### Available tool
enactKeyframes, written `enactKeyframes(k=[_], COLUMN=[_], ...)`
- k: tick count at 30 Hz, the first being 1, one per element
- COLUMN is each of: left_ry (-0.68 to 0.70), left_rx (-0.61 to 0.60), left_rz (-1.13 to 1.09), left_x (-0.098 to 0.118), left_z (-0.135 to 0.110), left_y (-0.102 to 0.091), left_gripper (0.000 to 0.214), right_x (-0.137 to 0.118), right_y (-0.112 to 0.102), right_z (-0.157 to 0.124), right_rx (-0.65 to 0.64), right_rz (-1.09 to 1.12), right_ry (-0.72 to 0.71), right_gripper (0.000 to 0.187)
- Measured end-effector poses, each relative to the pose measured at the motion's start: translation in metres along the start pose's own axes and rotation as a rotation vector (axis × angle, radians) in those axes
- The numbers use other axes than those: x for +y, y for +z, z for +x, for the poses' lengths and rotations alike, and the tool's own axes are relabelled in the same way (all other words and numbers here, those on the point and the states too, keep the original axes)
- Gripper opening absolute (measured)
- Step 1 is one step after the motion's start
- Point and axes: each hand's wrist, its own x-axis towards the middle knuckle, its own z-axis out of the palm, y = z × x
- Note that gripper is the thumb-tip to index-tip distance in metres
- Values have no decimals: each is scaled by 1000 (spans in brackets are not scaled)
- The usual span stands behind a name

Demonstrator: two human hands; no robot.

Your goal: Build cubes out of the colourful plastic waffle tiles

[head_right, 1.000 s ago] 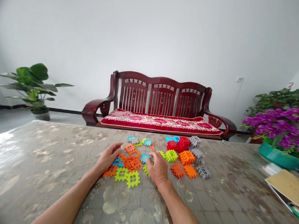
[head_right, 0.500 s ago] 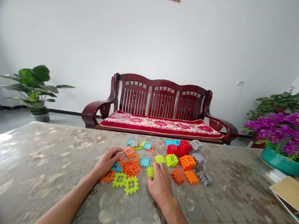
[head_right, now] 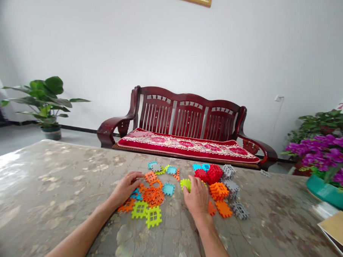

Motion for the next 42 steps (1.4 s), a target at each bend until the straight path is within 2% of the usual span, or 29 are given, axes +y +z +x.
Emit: enactKeyframes(k=[5,12,16,20,27,31,34,37,42], left_ry=[5,22,10,1,-1,-13,-20,-19,6], left_rx=[-11,-8,-4,-2,-5,-10,-10,-4,13], left_rz=[1,-13,-3,-6,-13,-14,-9,-11,-16], left_x=[1,2,4,5,7,6,6,9,9], left_z=[-1,-1,-1,-1,-1,0,0,-1,-2], left_y=[-1,0,-1,-1,-1,-1,-1,-2,-1], left_gripper=[30,29,29,28,28,29,29,28,28], right_x=[3,0,3,6,1,-13,-33,-56,-84], right_y=[-1,10,16,17,16,7,-7,-20,-30], right_z=[3,15,14,9,-4,-11,-20,-32,-47], right_rx=[-21,-148,-194,-167,-83,-49,-150,-269,-394], right_rz=[-89,-89,-112,-111,-65,81,252,304,208], right_ry=[1,-232,-262,-260,-242,-270,-345,-360,-286], right_gripper=[37,48,38,31,34,28,15,9,39])
